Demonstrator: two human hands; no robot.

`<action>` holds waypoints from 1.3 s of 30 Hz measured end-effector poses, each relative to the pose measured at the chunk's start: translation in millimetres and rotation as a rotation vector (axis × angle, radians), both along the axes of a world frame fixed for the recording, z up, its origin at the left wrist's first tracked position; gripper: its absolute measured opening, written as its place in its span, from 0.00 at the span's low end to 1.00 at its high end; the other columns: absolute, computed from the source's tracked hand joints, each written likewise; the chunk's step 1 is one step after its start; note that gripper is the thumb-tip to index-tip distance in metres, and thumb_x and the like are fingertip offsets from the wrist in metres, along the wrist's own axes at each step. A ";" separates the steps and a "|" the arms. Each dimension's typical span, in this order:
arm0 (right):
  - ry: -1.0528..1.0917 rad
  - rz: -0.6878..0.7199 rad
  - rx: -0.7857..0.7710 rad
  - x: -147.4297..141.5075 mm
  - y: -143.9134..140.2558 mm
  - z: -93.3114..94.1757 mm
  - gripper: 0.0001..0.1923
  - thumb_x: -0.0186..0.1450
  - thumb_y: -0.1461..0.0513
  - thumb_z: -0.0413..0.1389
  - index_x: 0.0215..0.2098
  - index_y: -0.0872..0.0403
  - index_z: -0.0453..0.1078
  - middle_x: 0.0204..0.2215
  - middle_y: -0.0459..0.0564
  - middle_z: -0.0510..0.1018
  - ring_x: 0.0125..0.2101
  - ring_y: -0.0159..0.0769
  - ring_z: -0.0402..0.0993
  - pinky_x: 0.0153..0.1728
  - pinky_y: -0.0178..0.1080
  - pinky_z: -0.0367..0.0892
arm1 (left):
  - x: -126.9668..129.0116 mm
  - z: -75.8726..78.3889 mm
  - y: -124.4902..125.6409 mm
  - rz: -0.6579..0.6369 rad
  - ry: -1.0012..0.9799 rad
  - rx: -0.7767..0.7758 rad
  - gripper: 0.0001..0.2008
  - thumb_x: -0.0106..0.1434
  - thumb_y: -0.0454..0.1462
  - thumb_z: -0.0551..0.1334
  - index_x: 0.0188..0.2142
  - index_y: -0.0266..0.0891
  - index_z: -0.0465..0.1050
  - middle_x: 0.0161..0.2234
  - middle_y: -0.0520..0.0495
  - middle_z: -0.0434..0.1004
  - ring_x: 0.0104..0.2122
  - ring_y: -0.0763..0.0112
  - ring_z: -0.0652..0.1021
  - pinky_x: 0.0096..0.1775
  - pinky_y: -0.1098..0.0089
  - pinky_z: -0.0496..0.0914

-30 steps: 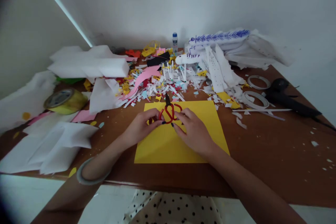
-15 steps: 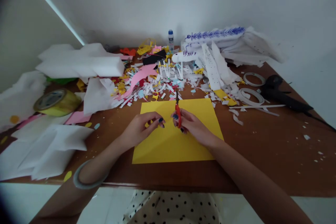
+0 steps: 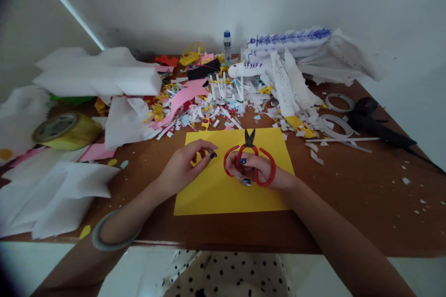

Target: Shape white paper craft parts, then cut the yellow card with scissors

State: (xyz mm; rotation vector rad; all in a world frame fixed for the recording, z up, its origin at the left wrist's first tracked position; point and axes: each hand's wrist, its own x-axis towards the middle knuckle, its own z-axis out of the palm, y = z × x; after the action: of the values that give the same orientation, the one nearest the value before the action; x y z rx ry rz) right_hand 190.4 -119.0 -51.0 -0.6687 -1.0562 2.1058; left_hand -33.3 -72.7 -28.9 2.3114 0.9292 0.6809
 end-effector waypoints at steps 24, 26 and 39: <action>-0.115 0.133 0.089 -21.7 -15.3 4.1 0.12 0.64 0.54 0.49 0.37 0.55 0.65 0.29 0.47 0.65 0.29 0.32 0.60 0.30 0.36 0.58 | 1.4 -2.4 -11.6 -0.097 0.132 0.610 0.07 0.67 0.38 0.57 0.42 0.43 0.72 0.36 0.48 0.76 0.32 0.70 0.70 0.35 0.67 0.60; -0.121 0.131 0.085 -21.7 -14.8 3.7 0.12 0.64 0.55 0.49 0.37 0.55 0.66 0.29 0.47 0.65 0.29 0.32 0.60 0.30 0.35 0.58 | 1.4 -1.9 -11.6 -0.102 0.125 0.613 0.06 0.67 0.38 0.58 0.41 0.43 0.72 0.35 0.48 0.76 0.32 0.70 0.70 0.34 0.67 0.59; -0.110 0.090 0.127 -21.1 -12.6 0.0 0.16 0.64 0.52 0.51 0.40 0.56 0.63 0.27 0.46 0.66 0.26 0.30 0.60 0.28 0.35 0.57 | -1.4 0.5 -5.4 -0.012 0.075 0.526 0.05 0.66 0.38 0.59 0.39 0.43 0.73 0.35 0.49 0.76 0.33 0.70 0.72 0.36 0.67 0.60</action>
State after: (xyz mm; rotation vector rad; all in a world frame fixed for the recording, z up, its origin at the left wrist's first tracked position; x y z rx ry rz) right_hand 169.3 -131.6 -51.0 -0.6927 -1.2915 2.0761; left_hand -34.7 -78.1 -28.5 2.8136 0.8403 0.9270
